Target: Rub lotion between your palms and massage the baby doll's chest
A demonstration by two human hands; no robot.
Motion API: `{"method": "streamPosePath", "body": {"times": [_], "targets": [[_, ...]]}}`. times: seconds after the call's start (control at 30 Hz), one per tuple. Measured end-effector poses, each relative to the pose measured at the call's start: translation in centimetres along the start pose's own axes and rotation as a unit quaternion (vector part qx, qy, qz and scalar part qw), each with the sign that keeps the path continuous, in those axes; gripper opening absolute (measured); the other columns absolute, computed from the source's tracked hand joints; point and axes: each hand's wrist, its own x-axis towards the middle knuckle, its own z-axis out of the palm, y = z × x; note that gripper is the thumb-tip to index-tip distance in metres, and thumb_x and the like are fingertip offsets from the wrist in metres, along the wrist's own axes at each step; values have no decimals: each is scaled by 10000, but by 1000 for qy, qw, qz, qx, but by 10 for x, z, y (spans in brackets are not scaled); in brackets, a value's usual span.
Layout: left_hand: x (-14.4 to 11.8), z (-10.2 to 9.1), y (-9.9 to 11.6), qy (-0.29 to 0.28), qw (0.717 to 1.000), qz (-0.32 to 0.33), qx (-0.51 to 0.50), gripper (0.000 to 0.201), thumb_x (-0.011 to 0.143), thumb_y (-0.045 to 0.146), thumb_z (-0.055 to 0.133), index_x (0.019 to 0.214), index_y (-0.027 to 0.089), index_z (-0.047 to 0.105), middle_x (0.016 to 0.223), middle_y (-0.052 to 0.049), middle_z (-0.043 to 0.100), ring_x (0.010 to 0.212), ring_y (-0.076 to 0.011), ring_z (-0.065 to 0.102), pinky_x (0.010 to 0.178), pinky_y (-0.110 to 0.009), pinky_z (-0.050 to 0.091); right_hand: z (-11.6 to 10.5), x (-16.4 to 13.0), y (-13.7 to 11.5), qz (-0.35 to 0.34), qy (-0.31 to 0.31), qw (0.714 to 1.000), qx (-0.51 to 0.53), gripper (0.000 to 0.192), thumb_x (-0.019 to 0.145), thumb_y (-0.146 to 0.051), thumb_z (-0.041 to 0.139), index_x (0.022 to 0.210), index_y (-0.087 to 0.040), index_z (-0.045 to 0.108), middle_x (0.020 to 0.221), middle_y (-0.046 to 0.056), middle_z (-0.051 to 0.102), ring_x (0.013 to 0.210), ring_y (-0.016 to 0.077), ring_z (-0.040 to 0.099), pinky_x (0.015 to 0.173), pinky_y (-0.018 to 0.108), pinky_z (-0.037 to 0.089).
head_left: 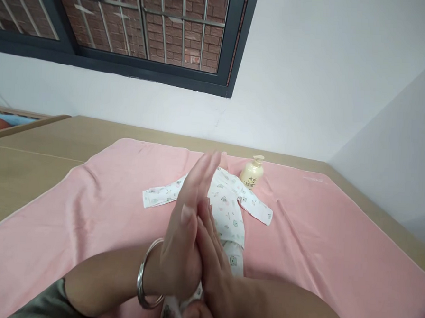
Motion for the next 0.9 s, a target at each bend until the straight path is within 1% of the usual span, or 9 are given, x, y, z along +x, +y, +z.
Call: {"method": "streamPosePath", "body": {"times": [0.07, 0.17, 0.23, 0.3, 0.4, 0.53, 0.67, 0.77, 0.9], "targets": [[17, -3, -17, 17, 1000, -11, 12, 568, 1013, 591, 324, 1512, 324, 385, 1612, -18, 383, 1535, -283, 257, 1283, -542, 189, -9, 7, -9, 32, 41, 998, 40, 702, 1059, -500, 225, 1610, -192, -83, 1676, 77, 42, 1548, 282, 109, 1263, 543, 248], [40, -7, -49, 61, 997, -32, 37, 504, 1025, 530, 344, 1458, 296, 453, 1578, -39, 433, 1503, -251, 337, 1268, -475, 252, -22, 19, -4, 140, 42, 983, 113, 577, 1065, -416, 316, 1605, -266, 177, 1618, 58, 298, 1493, 234, 319, 1209, 477, 395], [51, -12, -71, 85, 993, -44, 63, 486, 1034, 516, 322, 1409, 264, 500, 1532, -61, 489, 1470, -234, 396, 1245, -439, 298, -27, 29, 15, 210, 63, 955, 198, 480, 1066, -416, 310, 1505, -257, 423, 1487, 68, 505, 1388, 228, 487, 1133, 456, 487], [57, -19, -93, 91, 988, -51, 111, 477, 1036, 502, 320, 1369, 233, 530, 1492, -82, 528, 1440, -229, 437, 1221, -418, 330, -27, 39, 43, 261, 122, 922, 257, 443, 1046, -412, 349, 1349, -190, 584, 1330, 99, 636, 1263, 238, 601, 1080, 450, 525], [60, -33, -127, 82, 971, -48, 219, 434, 1030, 439, 350, 1299, 181, 572, 1428, -122, 575, 1375, -244, 499, 1179, -415, 376, -17, 46, 86, 283, 140, 928, 197, 349, 976, -314, 437, 1175, -180, 691, 1227, 77, 692, 1207, 222, 628, 1084, 408, 509], [59, -50, -166, 65, 952, -102, 280, 384, 1003, 377, 396, 1228, 143, 602, 1292, -148, 655, 1226, -254, 603, 1082, -414, 463, 4, 42, 123, 273, 7, 962, 4, 489, 902, -146, 385, 1326, -147, 629, 1385, 94, 599, 1337, 219, 524, 1185, 403, 388], [57, -54, -183, 39, 947, -125, 293, 371, 994, 339, 382, 1177, 128, 626, 1232, -154, 680, 1161, -245, 629, 1067, -413, 469, 7, 40, 148, 247, -127, 951, -139, 528, 962, -171, 355, 1464, -65, 482, 1553, 151, 399, 1502, 268, 282, 1263, 491, 179], [55, -53, -184, 30, 939, -109, 325, 347, 980, 309, 400, 1172, 132, 628, 1231, -147, 682, 1176, -251, 616, 1080, -428, 455, -5, 43, 166, 291, -144, 929, -175, 511, 1023, -303, 365, 1482, -103, 462, 1579, 138, 359, 1509, 291, 255, 1254, 523, 157], [54, -52, -182, 31, 931, -110, 347, 338, 978, 302, 398, 1169, 151, 632, 1245, -132, 681, 1204, -257, 604, 1090, -437, 445, -11, 44, 168, 371, -133, 890, -229, 601, 1033, -344, 343, 1498, 36, 371, 1561, 251, 334, 1488, 335, 288, 1237, 485, 221]]}}
